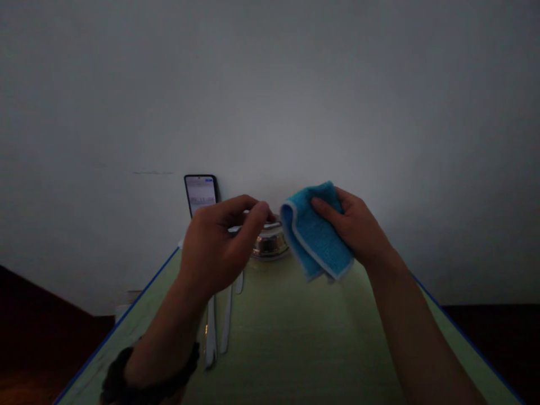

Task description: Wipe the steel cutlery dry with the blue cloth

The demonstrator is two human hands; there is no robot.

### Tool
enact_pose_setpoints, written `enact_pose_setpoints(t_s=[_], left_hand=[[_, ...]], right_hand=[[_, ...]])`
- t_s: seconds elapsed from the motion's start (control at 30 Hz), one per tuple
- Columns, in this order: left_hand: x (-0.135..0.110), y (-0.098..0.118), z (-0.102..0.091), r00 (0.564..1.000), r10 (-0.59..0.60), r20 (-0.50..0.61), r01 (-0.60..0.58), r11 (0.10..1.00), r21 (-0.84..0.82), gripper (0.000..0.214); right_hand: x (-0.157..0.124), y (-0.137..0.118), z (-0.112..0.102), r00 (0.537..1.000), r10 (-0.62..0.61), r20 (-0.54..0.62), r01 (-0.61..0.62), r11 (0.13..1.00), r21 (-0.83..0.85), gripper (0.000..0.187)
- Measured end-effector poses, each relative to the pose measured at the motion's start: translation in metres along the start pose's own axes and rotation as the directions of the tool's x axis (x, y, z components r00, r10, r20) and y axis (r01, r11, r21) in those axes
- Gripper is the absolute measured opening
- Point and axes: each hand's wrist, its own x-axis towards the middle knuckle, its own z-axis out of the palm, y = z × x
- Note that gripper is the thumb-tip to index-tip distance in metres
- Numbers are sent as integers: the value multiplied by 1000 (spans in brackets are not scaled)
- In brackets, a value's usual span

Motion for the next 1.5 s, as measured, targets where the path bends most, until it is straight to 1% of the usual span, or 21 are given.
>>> enact_pose_setpoints(t_s=[0.03,0.1,0.17,0.23,0.27,0.3,0.4,0.47,0.57,0.63,0.67,0.73,0.83,0.9,0.97,1.1,1.17,1.23,1.37,1.43,1.5], left_hand=[[-2,3,3,1000,-1,-12,1,1000,4,25],[-5,7,9,1000,11,-10,-11,1000,2,23],[-7,6,12,998,27,50,-26,999,-24,22],[-6,2,13,990,43,136,-35,998,-59,20],[-5,0,12,985,50,164,-38,997,-72,20],[-3,-3,12,984,57,167,-43,995,-87,18],[1,-10,11,995,62,72,-48,983,-179,15],[4,-14,11,999,29,32,-19,962,-272,16],[7,-20,14,997,-58,43,70,908,-412,20],[8,-23,17,994,-97,51,110,872,-477,22],[8,-24,19,993,-104,59,119,860,-496,22],[9,-26,21,991,-103,86,133,843,-521,23],[10,-28,22,984,-118,135,174,818,-549,22],[10,-28,21,978,-122,169,195,816,-545,22],[11,-29,19,972,-111,208,207,826,-524,23],[12,-30,16,962,-100,255,219,841,-496,22],[12,-31,16,957,-100,271,237,807,-540,24],[11,-32,17,950,-93,300,264,754,-602,25],[10,-34,22,927,-23,373,288,683,-672,25],[9,-35,23,911,13,412,299,668,-681,23],[9,-36,21,897,24,442,306,686,-660,17]], right_hand=[[0,3,1,999,2,-41,0,999,44,34],[1,8,3,997,16,-79,-8,995,103,35],[1,11,3,997,41,-60,-34,993,114,36],[2,11,1,998,68,-19,-66,993,96,35],[2,10,-1,997,76,-1,-76,995,70,34],[2,8,-3,997,82,17,-82,996,37,33],[1,1,-7,991,91,94,-86,995,-59,31],[1,-3,-8,983,95,156,-82,993,-90,30],[1,-6,-10,977,88,196,-64,990,-122,28],[0,-6,-13,969,85,233,-52,988,-143,27],[0,-7,-15,960,83,267,-42,987,-156,27],[-1,-8,-19,928,85,362,-13,981,-195,28],[-1,-12,-22,853,118,508,12,969,-246,28],[-1,-14,-22,816,137,562,18,965,-261,27],[-1,-16,-21,804,138,578,23,965,-262,26],[-1,-17,-20,819,114,562,44,965,-259,24],[-1,-16,-20,827,107,553,48,964,-260,25],[0,-15,-20,827,118,549,42,962,-271,25],[0,-8,-23,831,161,532,14,951,-309,27],[1,-4,-25,859,163,486,3,946,-324,28],[1,0,-27,895,156,418,-11,944,-330,30]])
